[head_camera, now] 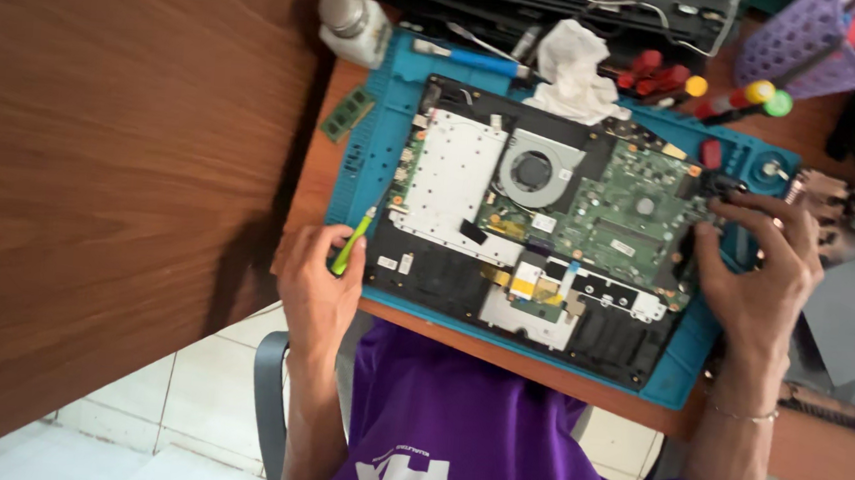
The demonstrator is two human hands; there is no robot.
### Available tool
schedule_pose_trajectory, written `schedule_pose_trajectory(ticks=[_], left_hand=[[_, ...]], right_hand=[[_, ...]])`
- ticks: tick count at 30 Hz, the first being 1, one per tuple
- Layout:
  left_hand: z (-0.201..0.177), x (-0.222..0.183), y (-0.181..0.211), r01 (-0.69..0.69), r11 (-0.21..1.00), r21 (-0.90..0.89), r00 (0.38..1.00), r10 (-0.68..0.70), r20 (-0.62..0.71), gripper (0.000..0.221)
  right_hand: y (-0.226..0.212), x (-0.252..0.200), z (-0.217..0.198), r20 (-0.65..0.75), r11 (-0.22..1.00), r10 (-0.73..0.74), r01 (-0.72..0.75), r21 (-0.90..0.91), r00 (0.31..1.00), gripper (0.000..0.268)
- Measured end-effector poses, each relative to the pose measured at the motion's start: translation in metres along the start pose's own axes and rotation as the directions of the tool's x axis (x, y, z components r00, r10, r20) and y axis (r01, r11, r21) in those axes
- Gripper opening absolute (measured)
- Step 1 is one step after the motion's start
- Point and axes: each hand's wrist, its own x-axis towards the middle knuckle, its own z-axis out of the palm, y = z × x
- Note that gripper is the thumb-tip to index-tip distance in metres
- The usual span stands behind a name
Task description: The person uses a screwdriver to remove screws from the internal chassis of a disassembled laptop. They manipulate the motherboard and cooling fan assembly, adjusting components within the blue work tray. The person continues to unscrew and reposition parts of the laptop's internal hardware.
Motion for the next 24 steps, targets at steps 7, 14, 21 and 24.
schedule_pose_trajectory(ticks=[7, 14, 21, 24], left_hand=[[0.001, 0.005, 0.005, -0.015, 0.999, 0.037, 1.0, 0.015, -0.013, 0.015], [0.009, 0.017, 0.029, -0.059, 0.991, -0.119, 0.998, 0.059, -0.006, 0.007], [0.035, 0.039, 0.081, -0.386, 0.904, -0.184, 0.916, 0.4, 0.043, 0.009], [0.047, 0.045, 0.096, -0.417, 0.886, -0.202, 0.889, 0.444, 0.112, 0.014]], right_hand=[[0.002, 0.0, 0.001, 0.005, 1.0, 0.031, -0.031, 0.004, 0.999, 0.021], [-0.004, 0.005, -0.003, -0.005, 0.999, 0.039, -0.039, 0.014, 0.999, 0.017], [-0.008, 0.009, -0.009, -0.002, 0.999, 0.042, -0.042, 0.03, 0.999, 0.024], [-0.009, 0.009, -0.013, -0.001, 0.998, 0.059, -0.059, 0.01, 0.998, 0.031]])
